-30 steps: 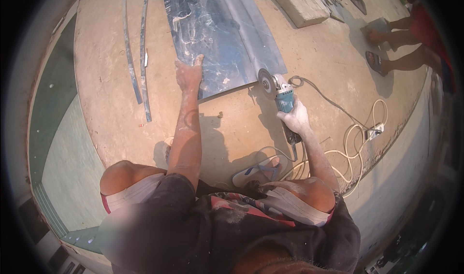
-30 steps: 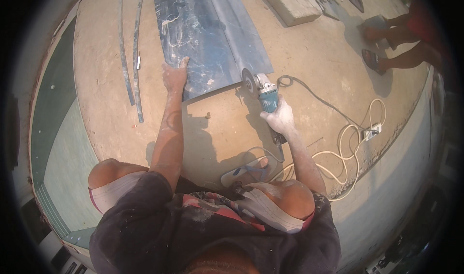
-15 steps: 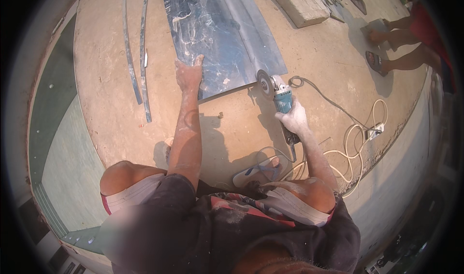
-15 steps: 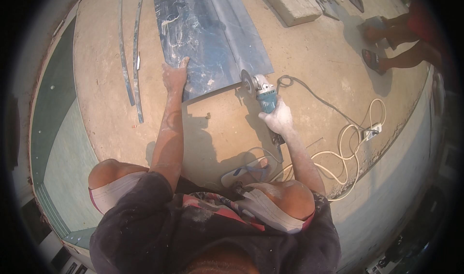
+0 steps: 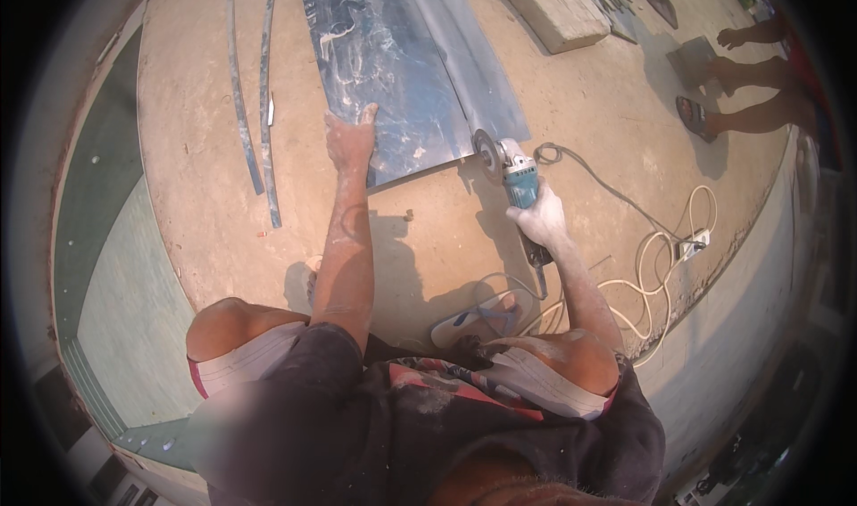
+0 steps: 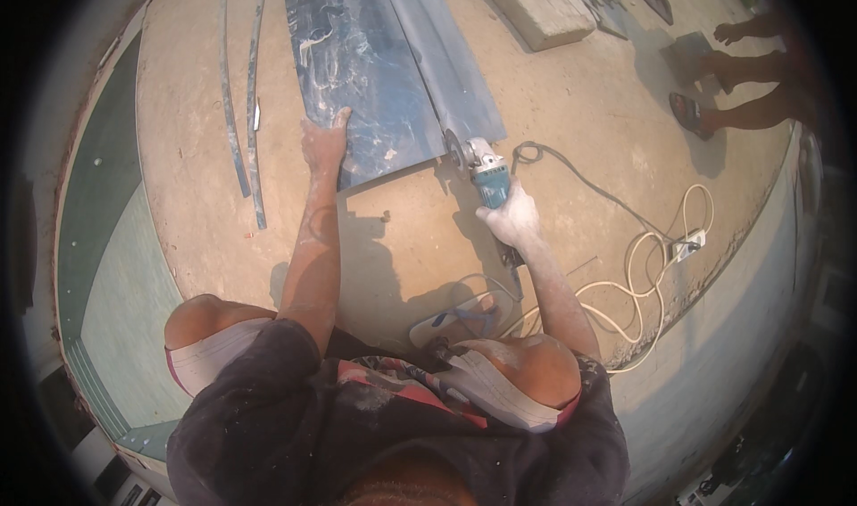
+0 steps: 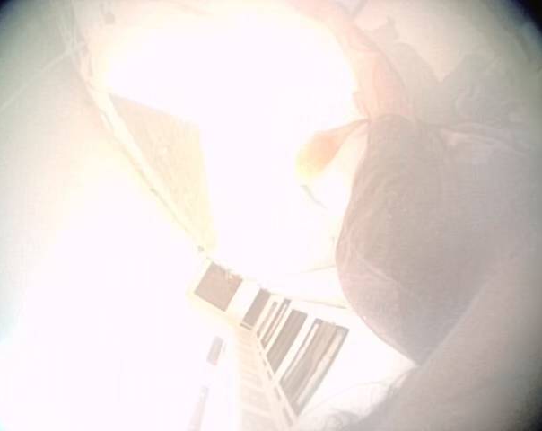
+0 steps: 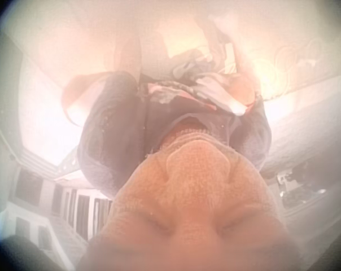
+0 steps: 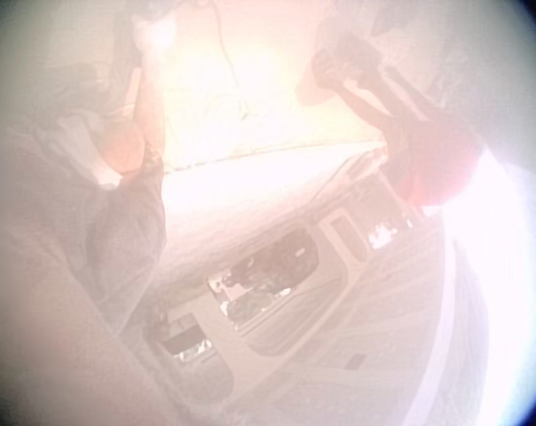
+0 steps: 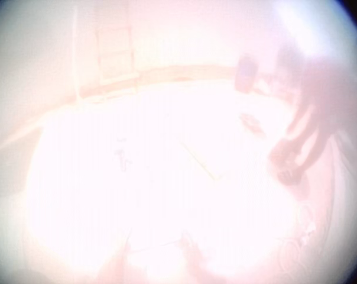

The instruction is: The person uses an angle grinder to cut a large stone tile on the ground, then picks up the cut piece and carries it across a construction site near a pool.

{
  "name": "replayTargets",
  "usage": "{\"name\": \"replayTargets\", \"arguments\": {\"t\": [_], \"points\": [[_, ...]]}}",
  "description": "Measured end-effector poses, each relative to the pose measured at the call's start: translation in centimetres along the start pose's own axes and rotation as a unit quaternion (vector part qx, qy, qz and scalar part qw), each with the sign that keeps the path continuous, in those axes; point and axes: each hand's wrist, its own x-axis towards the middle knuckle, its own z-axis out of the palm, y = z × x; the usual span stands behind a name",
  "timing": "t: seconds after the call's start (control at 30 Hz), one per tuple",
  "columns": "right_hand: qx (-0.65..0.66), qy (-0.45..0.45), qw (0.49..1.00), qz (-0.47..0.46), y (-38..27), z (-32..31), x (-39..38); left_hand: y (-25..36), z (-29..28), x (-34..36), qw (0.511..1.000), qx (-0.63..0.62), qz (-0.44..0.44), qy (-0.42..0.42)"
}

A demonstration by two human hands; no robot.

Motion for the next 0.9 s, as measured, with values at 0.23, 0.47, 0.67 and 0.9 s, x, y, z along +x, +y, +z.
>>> {"name": "replayTargets", "arguments": {"t": [0.23, 0.47, 0.67, 0.9], "points": [[0.037, 0.048, 0.998, -0.026, 1.2, 0.6, 0.8, 0.0, -0.2, 0.0, 1.0, -0.009, 0.004, -0.01], [0.03, 0.043, 0.998, -0.021, 1.1, -0.8, 0.9, 0.3, -0.1, 0.0, 1.0, -0.002, -0.014, -0.011], [0.027, 0.006, 1.0, 0.001, 1.0, -0.2, -0.1, 0.0, 0.2, 0.3, 1.0, 0.012, -0.009, -0.012], [0.015, -0.003, 1.0, 0.013, 0.3, -0.2, -0.4, 0.0, 0.3, 0.2, 1.0, 0.024, -0.017, -0.007]]}}
